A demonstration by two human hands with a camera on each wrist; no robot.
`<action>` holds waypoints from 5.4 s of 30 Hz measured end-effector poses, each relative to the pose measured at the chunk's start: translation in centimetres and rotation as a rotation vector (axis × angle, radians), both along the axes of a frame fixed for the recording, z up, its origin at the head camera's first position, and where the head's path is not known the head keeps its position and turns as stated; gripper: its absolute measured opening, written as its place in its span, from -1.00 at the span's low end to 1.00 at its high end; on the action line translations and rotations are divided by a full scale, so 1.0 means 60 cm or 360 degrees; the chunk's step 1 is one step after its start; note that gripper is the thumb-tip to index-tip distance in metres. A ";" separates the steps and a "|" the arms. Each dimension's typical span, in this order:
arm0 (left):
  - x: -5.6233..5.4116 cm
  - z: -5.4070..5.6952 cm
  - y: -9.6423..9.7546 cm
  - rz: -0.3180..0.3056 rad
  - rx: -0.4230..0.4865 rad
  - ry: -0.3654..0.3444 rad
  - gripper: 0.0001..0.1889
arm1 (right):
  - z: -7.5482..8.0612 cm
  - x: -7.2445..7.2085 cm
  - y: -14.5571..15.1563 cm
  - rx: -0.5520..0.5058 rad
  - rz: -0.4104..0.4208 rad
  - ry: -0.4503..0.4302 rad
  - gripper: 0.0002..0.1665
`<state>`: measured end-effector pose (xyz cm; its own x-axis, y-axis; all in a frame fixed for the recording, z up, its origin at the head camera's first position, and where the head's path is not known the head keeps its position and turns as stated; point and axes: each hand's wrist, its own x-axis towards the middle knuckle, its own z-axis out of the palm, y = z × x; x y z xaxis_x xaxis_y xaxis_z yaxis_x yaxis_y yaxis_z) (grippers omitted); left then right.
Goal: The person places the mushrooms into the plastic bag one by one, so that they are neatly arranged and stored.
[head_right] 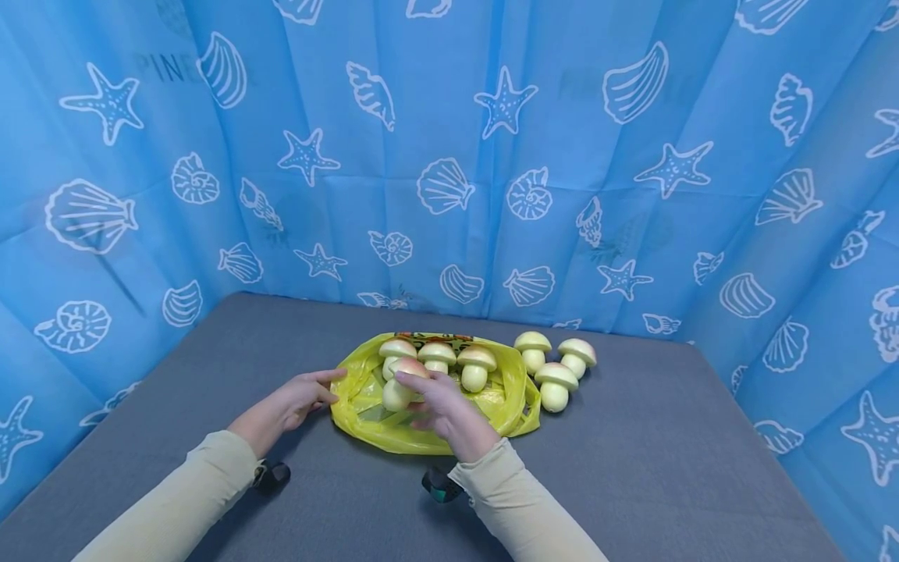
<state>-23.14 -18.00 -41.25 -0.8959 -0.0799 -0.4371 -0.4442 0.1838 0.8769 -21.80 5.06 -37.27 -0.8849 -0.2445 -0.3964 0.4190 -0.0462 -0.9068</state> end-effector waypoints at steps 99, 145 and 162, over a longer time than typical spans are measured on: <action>0.007 0.005 0.000 -0.0076 0.0013 0.0060 -0.40 | 0.062 0.017 0.156 0.0309 0.0020 0.0172 -0.13; 0.010 -0.006 0.000 -0.0040 0.0008 0.0082 -0.40 | 0.032 0.000 0.279 0.0859 -0.0156 0.0468 -0.12; 0.007 -0.010 -0.001 -0.0052 0.0016 0.0092 -0.39 | -0.010 -0.031 0.303 0.1070 -0.0194 0.0559 -0.11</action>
